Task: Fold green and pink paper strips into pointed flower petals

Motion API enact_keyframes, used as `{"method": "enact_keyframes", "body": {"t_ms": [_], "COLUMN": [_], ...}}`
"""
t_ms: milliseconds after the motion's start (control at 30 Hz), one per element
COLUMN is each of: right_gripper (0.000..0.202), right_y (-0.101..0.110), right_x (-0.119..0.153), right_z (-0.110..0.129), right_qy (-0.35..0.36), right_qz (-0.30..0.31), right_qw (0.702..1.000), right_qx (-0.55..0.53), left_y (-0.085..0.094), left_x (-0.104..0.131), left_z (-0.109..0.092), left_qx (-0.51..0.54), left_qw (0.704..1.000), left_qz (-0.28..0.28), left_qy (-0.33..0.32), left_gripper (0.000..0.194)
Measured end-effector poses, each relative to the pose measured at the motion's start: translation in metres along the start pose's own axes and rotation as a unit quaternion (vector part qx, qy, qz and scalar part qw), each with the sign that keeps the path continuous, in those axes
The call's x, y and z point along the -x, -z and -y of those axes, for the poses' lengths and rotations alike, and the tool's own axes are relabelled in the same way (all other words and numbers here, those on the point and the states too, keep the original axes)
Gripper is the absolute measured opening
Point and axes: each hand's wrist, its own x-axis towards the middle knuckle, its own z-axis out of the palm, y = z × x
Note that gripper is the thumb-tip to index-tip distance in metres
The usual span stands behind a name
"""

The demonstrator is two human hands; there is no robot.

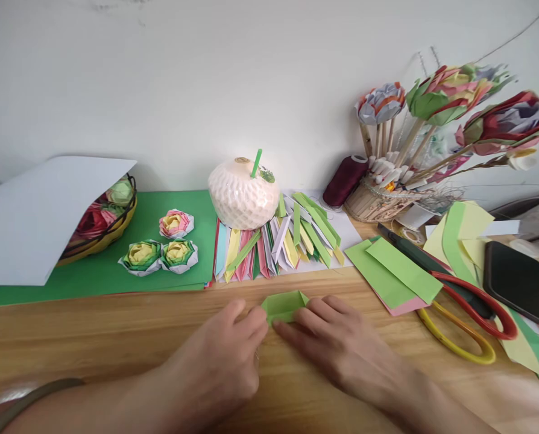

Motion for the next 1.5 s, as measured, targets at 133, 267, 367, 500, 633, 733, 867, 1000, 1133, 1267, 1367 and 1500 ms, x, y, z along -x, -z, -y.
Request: {"method": "enact_keyframes", "body": {"t_ms": [133,267,367,500,633,733,867,1000,1133,1267,1367,1500], "right_gripper": [0.038,0.038,0.039,0.029,0.04,0.04,0.023,0.034,0.048,0.024,0.023,0.018], "right_y": [0.004,0.01,0.014,0.012,0.003,0.0,0.004,0.003,-0.003,-0.005,-0.006,-0.007], "right_x": [0.004,0.012,0.016,0.018,0.016,0.014,0.012,0.012,0.011,0.007,0.005,0.006], "right_z": [-0.007,-0.021,-0.03,-0.037,-0.036,-0.033,-0.027,-0.02,-0.016,-0.013,-0.011,-0.008], "right_qy": [0.004,0.02,0.019,-0.006,-0.1,-0.108,-0.112,-0.114,-0.096,-0.036,-0.011,-0.035], "right_qz": [-0.014,-0.03,-0.047,-0.117,-0.073,-0.041,0.008,0.012,-0.073,-0.089,-0.098,-0.122], "right_qw": [1.0,0.999,0.998,0.987,0.985,0.98,0.963,0.963,0.983,0.993,0.993,0.991], "right_qx": [-0.014,-0.03,-0.038,-0.106,-0.118,-0.161,-0.244,-0.245,-0.135,-0.066,-0.058,-0.031], "left_y": [0.002,0.005,0.006,0.003,-0.002,-0.006,-0.01,-0.011,-0.013,-0.012,-0.007,-0.001], "left_x": [0.0,0.001,0.003,0.005,0.003,0.001,-0.002,-0.004,-0.004,-0.006,-0.009,-0.011], "left_z": [0.002,0.004,0.004,0.004,0.004,0.007,0.015,0.02,0.017,0.013,0.011,0.006], "left_qx": [0.001,-0.002,-0.013,-0.009,0.003,0.002,-0.051,-0.07,-0.024,0.024,0.049,0.11], "left_qw": [1.0,0.999,1.0,1.0,1.0,1.0,0.997,0.995,0.994,0.989,0.982,0.974], "left_qz": [0.015,0.031,0.026,0.023,0.0,-0.02,-0.043,-0.049,-0.078,-0.107,-0.141,-0.155], "left_qy": [-0.008,-0.01,-0.008,-0.011,-0.008,0.0,0.035,0.058,0.073,0.096,0.116,0.126], "left_gripper": [0.019,0.019,0.018,0.019,0.019,0.015,0.018,0.026,0.025,0.025,0.025,0.027]}}
